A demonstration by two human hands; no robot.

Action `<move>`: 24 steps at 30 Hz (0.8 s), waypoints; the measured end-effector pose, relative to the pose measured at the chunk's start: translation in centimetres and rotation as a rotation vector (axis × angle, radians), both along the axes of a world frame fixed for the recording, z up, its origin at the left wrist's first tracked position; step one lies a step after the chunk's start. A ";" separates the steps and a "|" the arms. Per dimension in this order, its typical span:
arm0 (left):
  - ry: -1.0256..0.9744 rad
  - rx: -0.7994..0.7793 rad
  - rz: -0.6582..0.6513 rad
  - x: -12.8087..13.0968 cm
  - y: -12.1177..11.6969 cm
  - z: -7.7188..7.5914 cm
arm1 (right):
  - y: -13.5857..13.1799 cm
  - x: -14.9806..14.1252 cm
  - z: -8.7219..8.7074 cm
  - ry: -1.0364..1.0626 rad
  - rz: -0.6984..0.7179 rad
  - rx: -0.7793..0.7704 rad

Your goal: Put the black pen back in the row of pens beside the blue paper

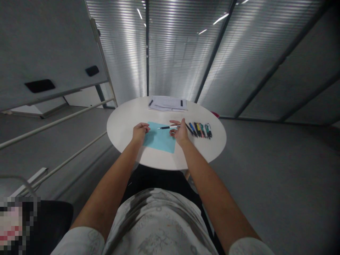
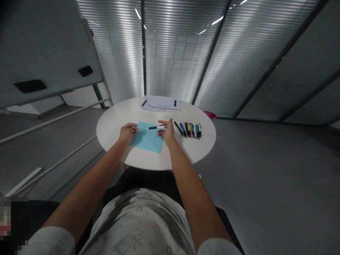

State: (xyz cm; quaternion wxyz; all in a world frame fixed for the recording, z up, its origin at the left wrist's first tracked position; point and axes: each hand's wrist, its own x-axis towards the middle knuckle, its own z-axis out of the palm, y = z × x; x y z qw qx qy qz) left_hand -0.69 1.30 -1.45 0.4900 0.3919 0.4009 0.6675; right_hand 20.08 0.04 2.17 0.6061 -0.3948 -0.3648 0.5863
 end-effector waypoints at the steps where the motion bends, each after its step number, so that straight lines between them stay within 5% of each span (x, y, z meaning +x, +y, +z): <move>1: 0.002 -0.003 0.006 0.0 0.0 0.0 | -0.1 -0.2 -0.1 -0.087 0.012 0.012; 10: 0.002 -0.018 0.038 0.2 -0.2 0.5 | -0.4 -1.1 -0.9 -0.584 -0.126 0.232; 16: 0.003 -0.019 0.048 0.4 -0.4 0.8 | -1.0 -1.4 -1.4 -0.840 0.029 0.284; 24: 0.039 -0.026 0.049 0.3 -0.1 0.3 | -1.0 -1.6 -0.8 -1.380 -0.012 0.302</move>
